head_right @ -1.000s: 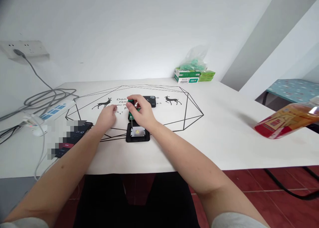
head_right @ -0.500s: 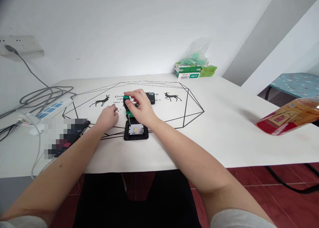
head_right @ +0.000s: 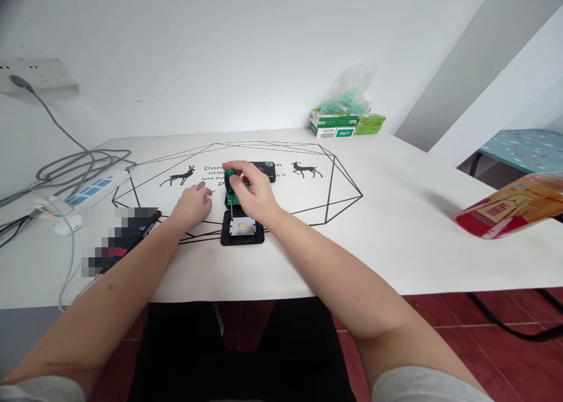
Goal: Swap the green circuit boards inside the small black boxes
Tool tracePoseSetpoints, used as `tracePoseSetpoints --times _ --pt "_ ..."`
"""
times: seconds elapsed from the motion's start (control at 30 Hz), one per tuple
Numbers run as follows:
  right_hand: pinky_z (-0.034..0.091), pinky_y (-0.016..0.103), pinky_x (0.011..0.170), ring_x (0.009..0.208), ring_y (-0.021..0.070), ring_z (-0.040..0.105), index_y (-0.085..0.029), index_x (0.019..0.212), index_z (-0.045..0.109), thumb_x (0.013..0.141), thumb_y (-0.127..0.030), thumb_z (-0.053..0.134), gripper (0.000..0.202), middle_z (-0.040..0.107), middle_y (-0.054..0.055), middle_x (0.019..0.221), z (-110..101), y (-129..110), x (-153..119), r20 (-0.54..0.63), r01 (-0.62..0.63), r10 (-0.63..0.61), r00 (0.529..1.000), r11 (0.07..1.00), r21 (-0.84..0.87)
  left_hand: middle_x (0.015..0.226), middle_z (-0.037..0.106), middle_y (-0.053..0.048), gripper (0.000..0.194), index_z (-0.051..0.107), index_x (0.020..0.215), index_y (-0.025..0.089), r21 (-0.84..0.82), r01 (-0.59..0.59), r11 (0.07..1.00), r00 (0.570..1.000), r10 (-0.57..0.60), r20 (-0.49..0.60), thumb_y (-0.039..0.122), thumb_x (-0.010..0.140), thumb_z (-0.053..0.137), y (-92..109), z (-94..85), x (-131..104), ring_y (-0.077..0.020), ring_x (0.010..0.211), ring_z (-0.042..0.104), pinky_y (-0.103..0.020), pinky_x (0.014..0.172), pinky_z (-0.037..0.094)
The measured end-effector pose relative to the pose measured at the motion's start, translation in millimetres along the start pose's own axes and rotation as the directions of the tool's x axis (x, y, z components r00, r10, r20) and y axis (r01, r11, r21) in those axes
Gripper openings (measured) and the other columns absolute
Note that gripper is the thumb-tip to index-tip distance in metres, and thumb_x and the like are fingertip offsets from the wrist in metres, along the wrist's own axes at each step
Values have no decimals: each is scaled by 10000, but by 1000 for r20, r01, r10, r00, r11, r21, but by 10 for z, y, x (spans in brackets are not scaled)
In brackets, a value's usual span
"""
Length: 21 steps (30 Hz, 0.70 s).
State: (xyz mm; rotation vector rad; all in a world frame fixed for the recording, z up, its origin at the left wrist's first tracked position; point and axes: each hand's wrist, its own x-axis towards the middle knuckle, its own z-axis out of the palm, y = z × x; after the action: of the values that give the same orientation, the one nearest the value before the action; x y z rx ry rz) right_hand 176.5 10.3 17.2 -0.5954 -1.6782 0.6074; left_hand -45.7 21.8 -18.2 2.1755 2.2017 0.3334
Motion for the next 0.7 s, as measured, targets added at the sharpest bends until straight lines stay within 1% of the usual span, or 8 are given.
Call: tracePoseSetpoints --times 0.07,0.13,0.27,0.33,0.43,0.53,0.6,0.7 --pt "614 463 931 1049 232 723 -289 1223 739 1069 -363 546 258 797 63 1231 -15 1 8 14 24 -23 1000 999 -46 1548 617 -202 387 761 1367 200 -8 -9 1000 1000 9 -8 217 1043 551 -14 13 8 -428 1393 570 -539 1120 514" --pt "606 448 924 1026 224 703 -288 1238 747 1083 -364 539 271 784 66 1199 -11 19 15 18 57 -56 998 995 -77 1520 634 -206 355 777 1309 190 -8 -21 1000 1000 21 -17 210 1053 531 -27 26 23 -414 1367 587 -522 1101 518" --pt "596 421 869 929 209 651 -289 1309 755 1059 -486 649 336 724 67 1087 18 85 19 16 108 -107 994 985 -132 1364 699 -206 295 795 1176 189 -26 -58 998 997 57 -44 256 1075 526 -61 55 88 -400 1276 624 -507 1059 523" --pt "594 434 903 936 210 644 -304 1347 753 1075 -513 622 367 696 55 1036 21 108 17 10 124 -124 992 984 -130 1292 715 -203 279 796 1121 185 -51 -72 996 996 70 -55 249 1072 529 -78 72 129 -392 1239 631 -501 1052 520" --pt "588 457 971 994 214 655 -318 1357 756 1133 -461 499 370 687 50 1012 15 110 15 5 152 -152 988 984 -94 1237 722 -192 261 791 1052 188 -83 -86 993 995 82 -55 207 1056 531 -100 98 179 -376 1199 638 -486 1048 516" --pt "603 447 924 945 208 656 -306 1308 761 1121 -429 524 326 691 47 981 20 88 16 4 145 -145 989 985 -92 1213 716 -188 236 780 1003 194 -97 -90 991 995 84 -58 194 1040 546 -113 123 203 -371 1174 639 -482 1043 515" --pt "617 432 860 916 201 656 -295 1244 750 1079 -457 604 273 696 59 1046 34 75 15 -22 121 -124 992 988 -91 1209 706 -193 212 769 983 192 -106 -91 990 995 85 -58 185 1025 562 -115 136 204 -376 1170 635 -489 1044 511" --pt "641 424 847 1008 206 700 -289 1125 683 994 -507 724 258 679 93 1323 63 63 2 -80 63 -63 995 998 -1 1226 689 -204 172 747 974 186 -123 -95 988 995 89 -54 160 1004 579 -106 147 191 -387 1167 631 -503 1046 504"
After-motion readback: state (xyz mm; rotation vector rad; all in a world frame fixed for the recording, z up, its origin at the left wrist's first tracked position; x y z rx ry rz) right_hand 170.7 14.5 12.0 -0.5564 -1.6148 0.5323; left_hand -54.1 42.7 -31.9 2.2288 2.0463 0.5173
